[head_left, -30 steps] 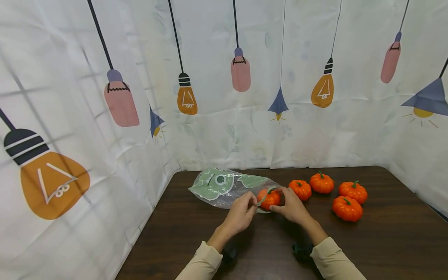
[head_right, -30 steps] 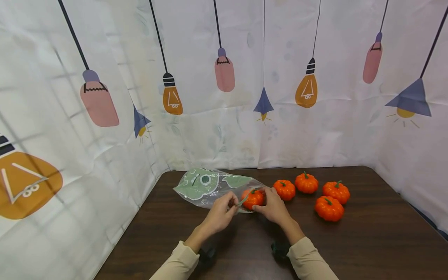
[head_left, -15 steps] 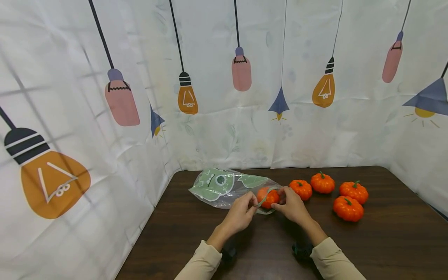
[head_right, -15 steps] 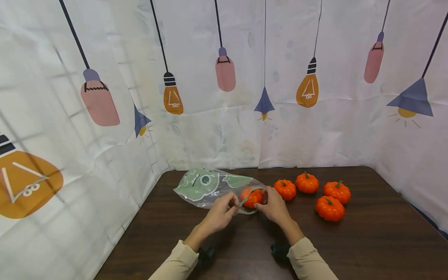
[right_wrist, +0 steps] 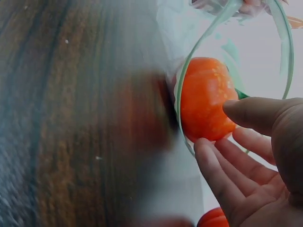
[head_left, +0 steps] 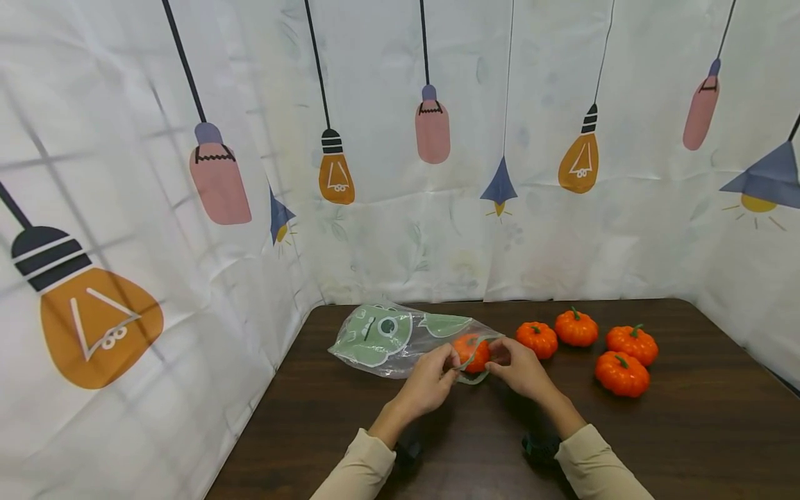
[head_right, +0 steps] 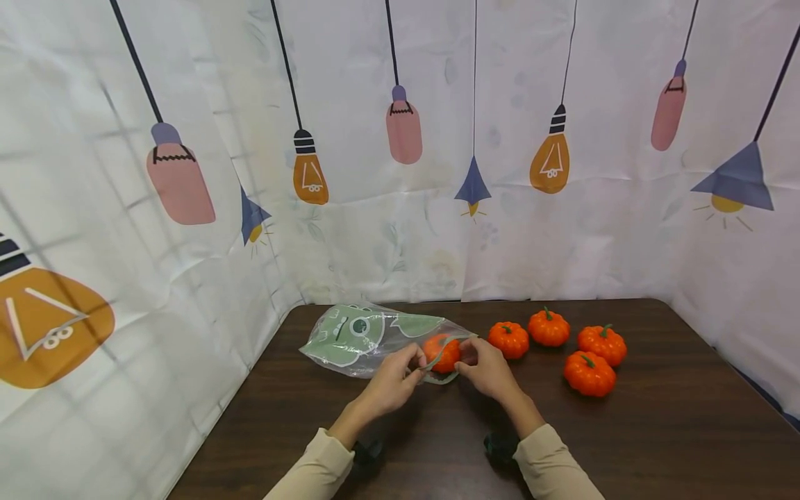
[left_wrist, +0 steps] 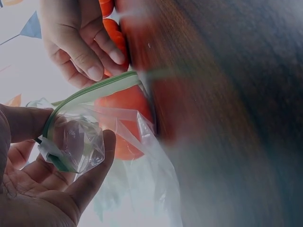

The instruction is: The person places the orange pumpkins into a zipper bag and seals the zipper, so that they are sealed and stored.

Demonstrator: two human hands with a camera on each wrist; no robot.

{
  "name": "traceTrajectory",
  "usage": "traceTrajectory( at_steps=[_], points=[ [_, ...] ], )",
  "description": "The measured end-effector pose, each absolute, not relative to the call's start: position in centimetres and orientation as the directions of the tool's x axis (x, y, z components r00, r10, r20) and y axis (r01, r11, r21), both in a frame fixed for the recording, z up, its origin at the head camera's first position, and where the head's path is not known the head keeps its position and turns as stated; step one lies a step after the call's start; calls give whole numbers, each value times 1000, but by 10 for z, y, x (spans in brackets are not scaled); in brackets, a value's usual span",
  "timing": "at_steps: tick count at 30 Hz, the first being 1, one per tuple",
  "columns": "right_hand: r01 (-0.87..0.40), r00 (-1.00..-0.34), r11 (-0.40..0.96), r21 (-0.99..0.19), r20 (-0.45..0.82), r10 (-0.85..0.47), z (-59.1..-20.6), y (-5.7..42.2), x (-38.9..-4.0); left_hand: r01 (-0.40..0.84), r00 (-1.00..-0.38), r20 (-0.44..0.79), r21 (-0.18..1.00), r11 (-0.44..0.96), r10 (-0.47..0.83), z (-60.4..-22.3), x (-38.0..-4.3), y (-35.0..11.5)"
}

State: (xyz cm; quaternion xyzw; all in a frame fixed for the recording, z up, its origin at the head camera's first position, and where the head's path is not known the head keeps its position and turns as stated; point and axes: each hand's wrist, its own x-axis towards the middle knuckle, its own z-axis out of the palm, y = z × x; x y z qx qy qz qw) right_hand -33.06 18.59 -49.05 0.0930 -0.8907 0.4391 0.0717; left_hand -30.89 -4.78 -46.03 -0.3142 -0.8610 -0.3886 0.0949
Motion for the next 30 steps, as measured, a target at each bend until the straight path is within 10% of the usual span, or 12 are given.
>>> traceTrajectory(
  at_steps=[30],
  points=[
    [-155, -944, 689, -708, 313, 109, -462, 237, -327, 609, -791, 366, 549, 572, 490, -449, -320, -76]
  ],
)
